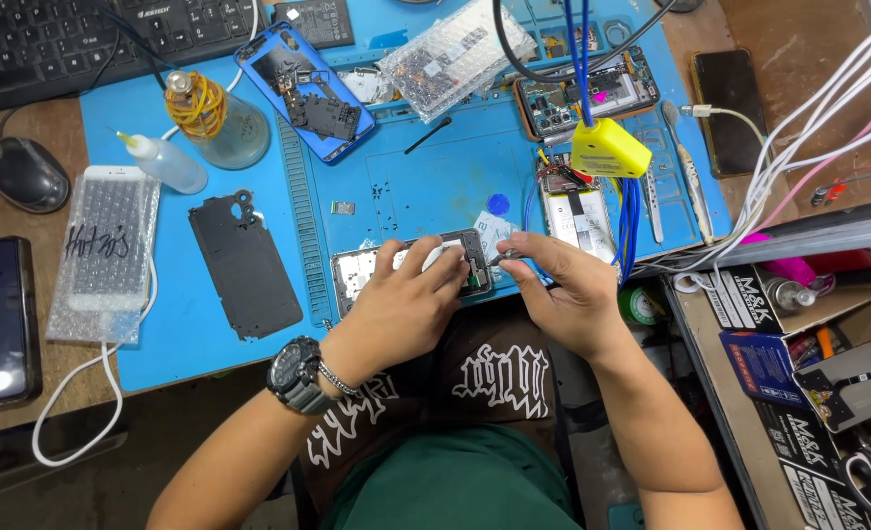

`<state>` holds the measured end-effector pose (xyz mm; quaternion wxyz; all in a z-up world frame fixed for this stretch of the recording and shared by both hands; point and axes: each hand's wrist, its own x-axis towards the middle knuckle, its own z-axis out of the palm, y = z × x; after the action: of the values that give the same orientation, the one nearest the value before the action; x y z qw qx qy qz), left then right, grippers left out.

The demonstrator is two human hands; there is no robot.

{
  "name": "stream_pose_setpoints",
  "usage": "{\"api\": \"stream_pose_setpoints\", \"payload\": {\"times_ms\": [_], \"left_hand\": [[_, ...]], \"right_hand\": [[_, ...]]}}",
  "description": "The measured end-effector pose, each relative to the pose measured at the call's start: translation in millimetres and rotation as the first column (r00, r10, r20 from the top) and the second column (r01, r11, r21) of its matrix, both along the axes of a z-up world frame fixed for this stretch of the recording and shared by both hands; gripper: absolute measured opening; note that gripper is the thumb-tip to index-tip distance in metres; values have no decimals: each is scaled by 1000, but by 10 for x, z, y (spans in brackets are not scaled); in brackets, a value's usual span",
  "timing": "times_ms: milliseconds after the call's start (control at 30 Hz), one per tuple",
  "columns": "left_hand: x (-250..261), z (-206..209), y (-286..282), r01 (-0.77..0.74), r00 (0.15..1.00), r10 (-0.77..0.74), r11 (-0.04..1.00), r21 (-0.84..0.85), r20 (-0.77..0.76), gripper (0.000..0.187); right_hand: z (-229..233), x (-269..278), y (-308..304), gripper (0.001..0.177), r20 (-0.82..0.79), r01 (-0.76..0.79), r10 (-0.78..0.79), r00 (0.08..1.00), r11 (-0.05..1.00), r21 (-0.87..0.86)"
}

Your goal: The person uses a screwdriver to remove screws from the internal frame of a disassembled smartphone. They then use their fingers to carefully lift and detach small ribbon cable connectors from the motherboard.

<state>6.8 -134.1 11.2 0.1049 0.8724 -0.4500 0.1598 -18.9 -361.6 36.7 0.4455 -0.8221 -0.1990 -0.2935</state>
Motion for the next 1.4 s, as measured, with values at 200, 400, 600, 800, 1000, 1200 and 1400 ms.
{"api": "stream_pose_setpoints", "payload": {"times_ms": [200,400,600,800,1000,1200,1400], "left_hand": [[-143,-87,-31,-117,993,119,984,-138,11,34],[-163,-113,-25,-139,990,135,979,-151,-39,34],[-164,-53,-7,-131,991,123,974,-182,-54,31],[-154,-34,1,-130,991,121,974,-186,-59,31],[-162,-60,2,-125,992,120,978,-165,-37,28],[-200,48,3,-109,994,106,986,-128,-33,31],[-193,-5,-29,-122,992,116,982,-146,-51,30]], "right_hand": [[-135,40,-26,46,92,-95,78,993,977,192],[-299,104,55,48,133,-161,138,982,970,182],[-255,109,74,50,99,-152,137,986,974,166],[-264,128,42,50,86,-148,137,987,978,144],[-202,162,52,49,70,-181,173,983,973,144],[33,198,127,43,-3,-311,316,949,937,159],[105,327,50,31,-82,-300,320,944,935,190]]}}
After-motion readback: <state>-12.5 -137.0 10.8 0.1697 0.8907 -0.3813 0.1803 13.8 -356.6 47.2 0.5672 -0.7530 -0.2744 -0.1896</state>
